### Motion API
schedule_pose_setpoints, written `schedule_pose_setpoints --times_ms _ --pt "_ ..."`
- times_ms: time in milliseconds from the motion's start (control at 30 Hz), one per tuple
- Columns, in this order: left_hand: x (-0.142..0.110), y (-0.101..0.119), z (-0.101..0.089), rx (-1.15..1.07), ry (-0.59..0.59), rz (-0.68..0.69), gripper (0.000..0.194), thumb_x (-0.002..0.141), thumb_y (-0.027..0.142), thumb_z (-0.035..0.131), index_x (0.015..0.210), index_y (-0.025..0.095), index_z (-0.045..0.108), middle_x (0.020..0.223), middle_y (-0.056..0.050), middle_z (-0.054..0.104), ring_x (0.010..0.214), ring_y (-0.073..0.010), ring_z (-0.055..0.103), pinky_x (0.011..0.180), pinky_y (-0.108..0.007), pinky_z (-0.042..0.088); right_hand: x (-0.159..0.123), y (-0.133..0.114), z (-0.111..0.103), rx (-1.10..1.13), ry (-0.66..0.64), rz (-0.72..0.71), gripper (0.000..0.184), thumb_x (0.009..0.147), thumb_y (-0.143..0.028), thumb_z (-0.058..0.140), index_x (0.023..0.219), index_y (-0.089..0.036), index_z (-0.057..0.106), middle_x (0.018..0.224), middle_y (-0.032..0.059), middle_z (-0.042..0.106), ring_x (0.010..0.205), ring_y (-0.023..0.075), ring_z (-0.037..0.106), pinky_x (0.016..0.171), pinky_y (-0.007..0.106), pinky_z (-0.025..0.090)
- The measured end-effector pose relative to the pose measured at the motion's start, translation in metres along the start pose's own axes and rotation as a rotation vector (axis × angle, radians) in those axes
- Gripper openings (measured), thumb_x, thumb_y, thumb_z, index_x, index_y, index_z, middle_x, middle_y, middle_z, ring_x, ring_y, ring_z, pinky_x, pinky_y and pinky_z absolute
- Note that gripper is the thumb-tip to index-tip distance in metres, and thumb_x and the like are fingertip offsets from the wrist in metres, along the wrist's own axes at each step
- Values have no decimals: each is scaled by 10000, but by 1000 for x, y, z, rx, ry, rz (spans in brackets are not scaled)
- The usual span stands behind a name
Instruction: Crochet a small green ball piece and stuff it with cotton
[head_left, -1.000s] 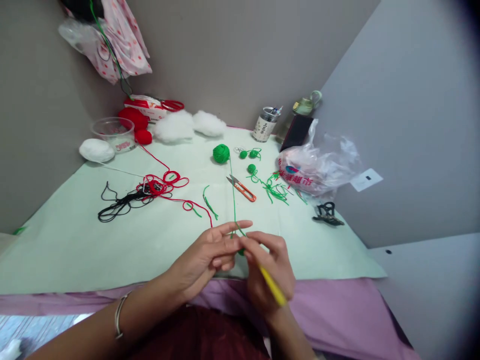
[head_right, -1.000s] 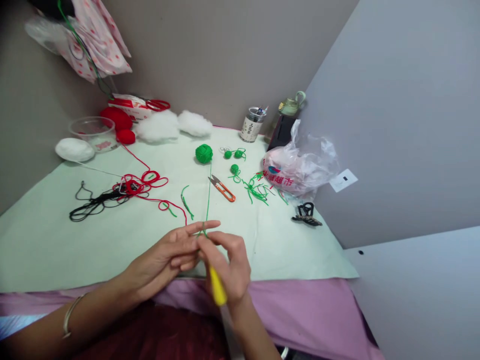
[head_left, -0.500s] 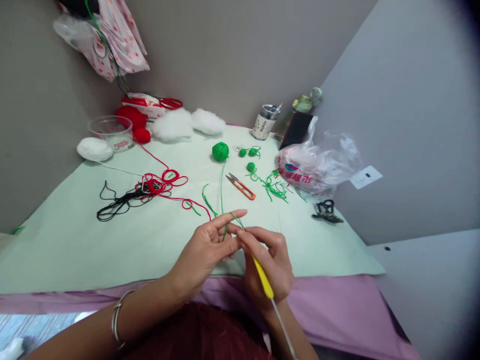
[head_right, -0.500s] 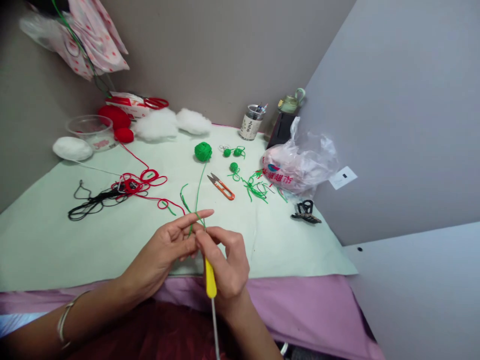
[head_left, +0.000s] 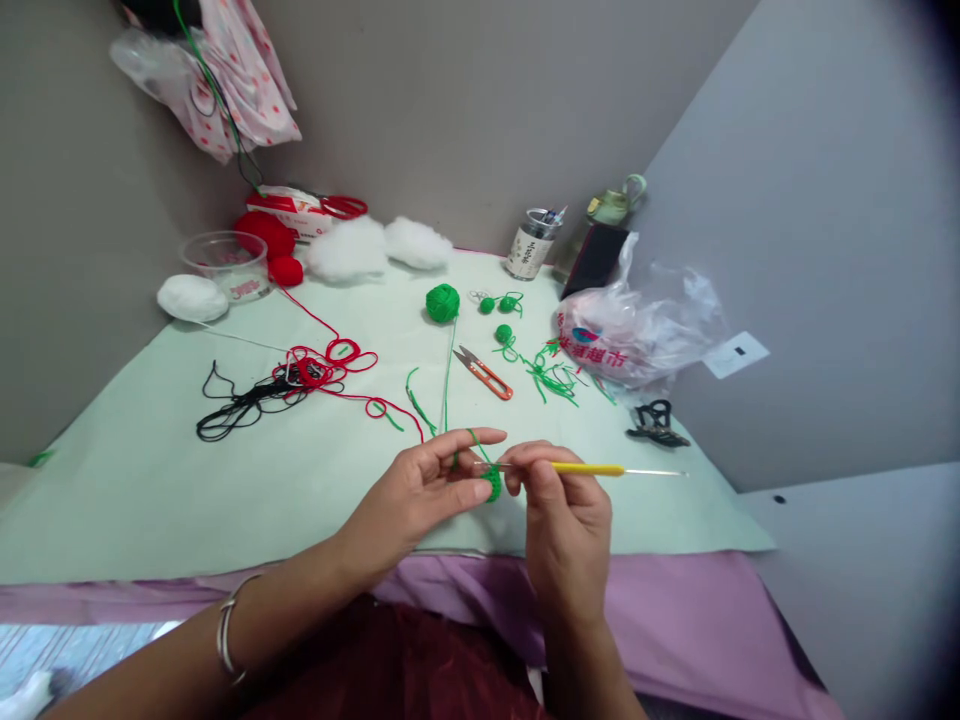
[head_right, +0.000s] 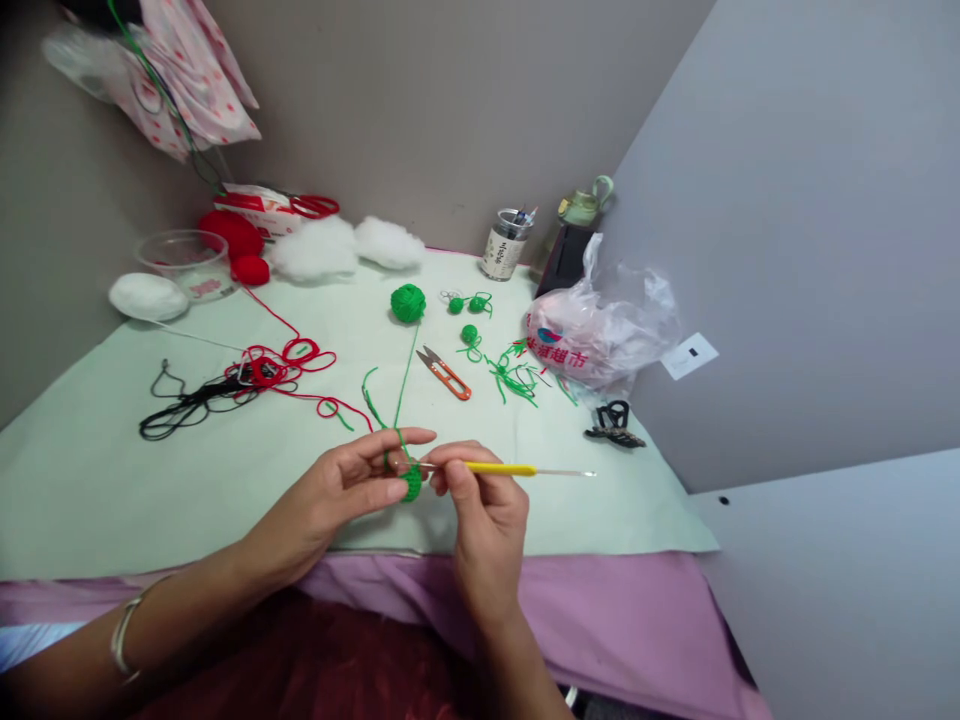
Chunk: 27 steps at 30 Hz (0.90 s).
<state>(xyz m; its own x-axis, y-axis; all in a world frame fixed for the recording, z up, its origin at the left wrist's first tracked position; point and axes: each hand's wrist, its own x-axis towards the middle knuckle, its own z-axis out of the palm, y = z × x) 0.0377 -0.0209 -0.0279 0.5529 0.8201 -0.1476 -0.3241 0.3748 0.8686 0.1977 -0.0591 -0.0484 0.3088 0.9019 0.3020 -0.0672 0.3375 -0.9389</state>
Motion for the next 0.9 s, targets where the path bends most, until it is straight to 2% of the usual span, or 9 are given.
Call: schedule_pose_setpoints --times_ms 167,400,733,900 --pt "-1 -4 -4 22 11 19 429 842 272 864 1262 262 777 918 11 612 900 -148 575 873 -287 462 2 -3 0 162 -2 52 189 1015 -335 680 889 -242 788 834 -2 711 704 115 604 679 249 503" --pt "-1 -5 -6 88 29 67 401 859 256 835 1254 269 771 947 7 612 926 -150 595 895 -289 486 1 -5 -4 115 -54 9 213 1052 -323 623 903 -236 747 835 -8 717 718 115 619 700 252 515" --pt "-3 -4 -3 280 125 180 404 852 172 771 1244 271 783 912 8 669 933 -164 633 941 -317 484 -8 -13 -2 -278 -58 -260 226 1070 -157 527 994 -240 723 897 7 735 786 135 662 712 270 547" --pt "-3 -8 0 204 182 181 408 847 185 814 1247 264 787 894 16 668 917 -148 633 915 -282 479 -14 -4 -4 -605 -134 -563 267 1016 -74 552 1140 -250 711 956 46 746 864 184 714 731 324 599"
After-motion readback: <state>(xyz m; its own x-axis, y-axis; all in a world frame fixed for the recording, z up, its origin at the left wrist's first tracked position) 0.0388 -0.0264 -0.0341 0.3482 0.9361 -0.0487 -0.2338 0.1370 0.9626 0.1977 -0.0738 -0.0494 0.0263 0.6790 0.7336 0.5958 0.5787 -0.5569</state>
